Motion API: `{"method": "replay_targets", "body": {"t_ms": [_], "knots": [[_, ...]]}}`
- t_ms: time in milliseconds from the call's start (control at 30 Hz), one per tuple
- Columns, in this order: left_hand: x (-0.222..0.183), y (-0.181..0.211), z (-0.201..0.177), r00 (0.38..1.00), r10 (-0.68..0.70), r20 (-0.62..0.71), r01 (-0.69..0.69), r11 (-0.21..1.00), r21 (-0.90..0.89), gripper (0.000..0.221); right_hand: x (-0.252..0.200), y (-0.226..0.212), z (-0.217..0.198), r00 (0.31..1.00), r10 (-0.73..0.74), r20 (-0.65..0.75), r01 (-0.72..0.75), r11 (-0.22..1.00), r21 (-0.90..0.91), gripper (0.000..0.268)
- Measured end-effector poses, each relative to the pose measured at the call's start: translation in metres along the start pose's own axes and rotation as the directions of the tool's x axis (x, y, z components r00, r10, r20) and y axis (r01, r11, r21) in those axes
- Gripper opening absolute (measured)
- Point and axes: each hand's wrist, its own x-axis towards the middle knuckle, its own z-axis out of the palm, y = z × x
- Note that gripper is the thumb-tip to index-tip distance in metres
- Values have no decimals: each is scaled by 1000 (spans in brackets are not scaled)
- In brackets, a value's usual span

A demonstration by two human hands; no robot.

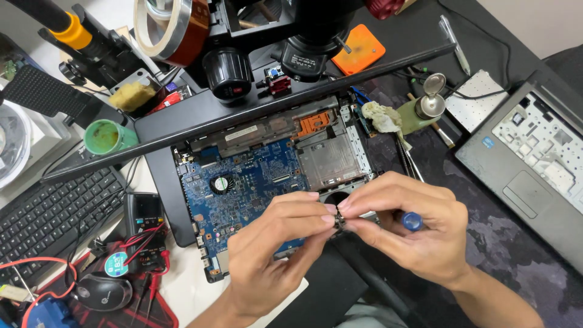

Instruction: The person wipes the laptop motherboard with a cloth, applies paste near the heatsink area, and works on the board with a screwdriver. They then lift the opened laptop chassis, seat the motherboard into it, and connect small components and cables on the board.

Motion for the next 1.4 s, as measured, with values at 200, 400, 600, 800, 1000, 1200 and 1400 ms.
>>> {"method": "replay_targets", "body": {"t_ms": [200,400,600,800,1000,1200,1400], "knots": [[1,3,3,995,98,-33,-94,991,99,24,-3,-2,-1,1000,11,2,-11,1000,-21,21],[-1,2,5,984,177,-20,-169,961,217,25,-1,-3,1,1000,21,-4,-21,999,-25,20],[-2,0,0,961,270,59,-275,915,296,26,-3,-3,3,998,63,-18,-64,998,-26,17],[1,0,-10,926,337,171,-376,866,329,29,-4,-2,7,997,68,-25,-68,998,-16,15],[-3,-9,-5,928,346,137,-373,865,335,24,-5,0,8,996,78,-35,-78,997,-23,14],[-3,-11,-1,932,345,113,-363,872,328,23,-4,1,7,998,28,-50,-30,999,-37,13],[-7,-14,1,939,333,82,-342,886,314,23,-5,-4,4,999,27,-27,-28,999,-41,15]]}}
